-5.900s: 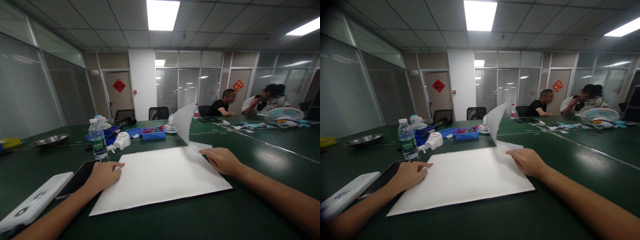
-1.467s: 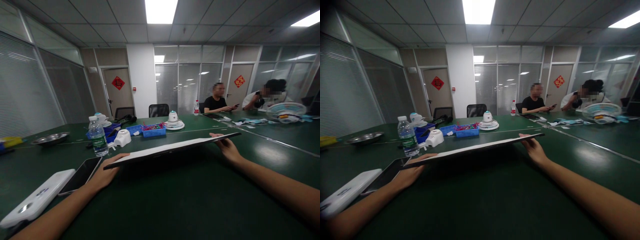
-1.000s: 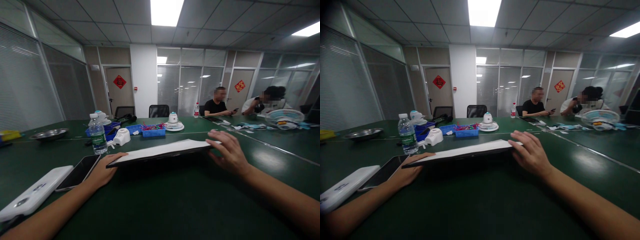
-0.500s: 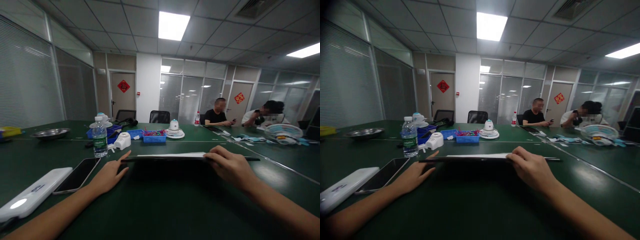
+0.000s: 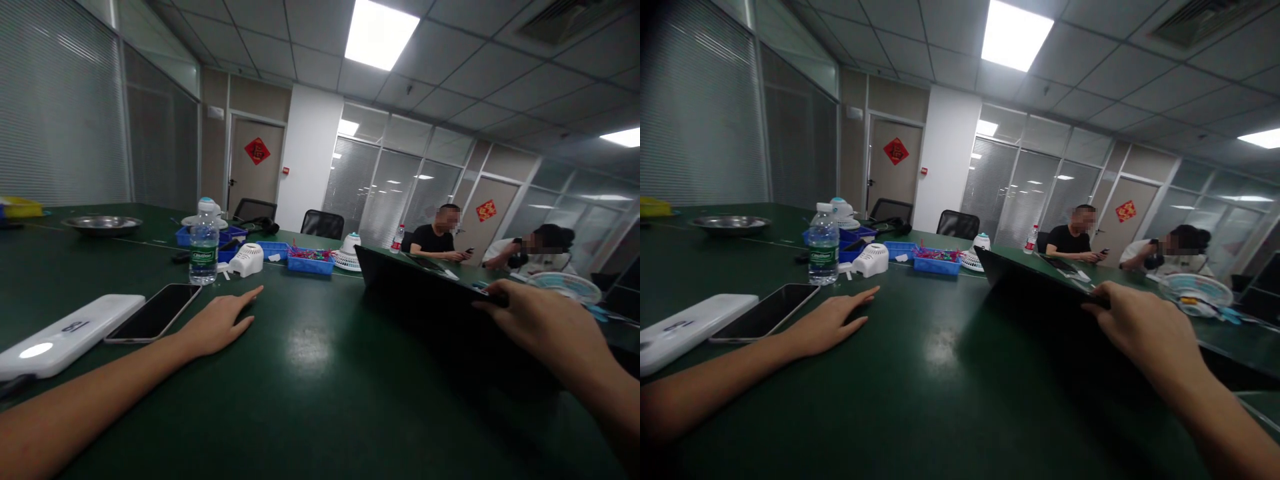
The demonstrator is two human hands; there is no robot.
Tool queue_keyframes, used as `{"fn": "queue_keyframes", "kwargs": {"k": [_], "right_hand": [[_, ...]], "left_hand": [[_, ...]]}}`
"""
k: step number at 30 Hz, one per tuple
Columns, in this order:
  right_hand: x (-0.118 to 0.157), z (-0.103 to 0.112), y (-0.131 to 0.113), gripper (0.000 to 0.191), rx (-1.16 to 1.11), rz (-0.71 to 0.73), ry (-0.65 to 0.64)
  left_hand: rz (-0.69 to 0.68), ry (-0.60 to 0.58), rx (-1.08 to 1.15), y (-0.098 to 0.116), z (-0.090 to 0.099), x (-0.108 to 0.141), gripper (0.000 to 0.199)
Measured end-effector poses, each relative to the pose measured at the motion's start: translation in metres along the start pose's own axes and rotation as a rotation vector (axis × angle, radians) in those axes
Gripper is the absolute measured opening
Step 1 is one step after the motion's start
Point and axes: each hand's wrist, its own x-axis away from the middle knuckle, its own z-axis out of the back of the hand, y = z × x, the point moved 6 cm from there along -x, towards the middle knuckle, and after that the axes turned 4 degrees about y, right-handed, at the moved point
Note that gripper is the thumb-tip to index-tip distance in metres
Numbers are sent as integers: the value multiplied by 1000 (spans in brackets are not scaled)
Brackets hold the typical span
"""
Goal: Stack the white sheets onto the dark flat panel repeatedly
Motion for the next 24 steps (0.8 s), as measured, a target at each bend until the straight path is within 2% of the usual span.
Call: {"fn": "queue_keyframes", "kwargs": {"k": [8, 15, 19, 24], "right_hand": [[-14, -40, 13, 32, 92, 10, -60], [-18, -68, 8, 30, 202, 36, -169], [-16, -64, -1, 30, 235, 50, -186], [-14, -40, -18, 31, 217, 106, -143]], "left_hand": [[-7, 6, -36, -3, 0, -1, 68], [9, -8, -71, -18, -8, -4, 64], [14, -10, -78, -19, -8, -3, 64], [23, -14, -75, -19, -4, -1, 60]]}}
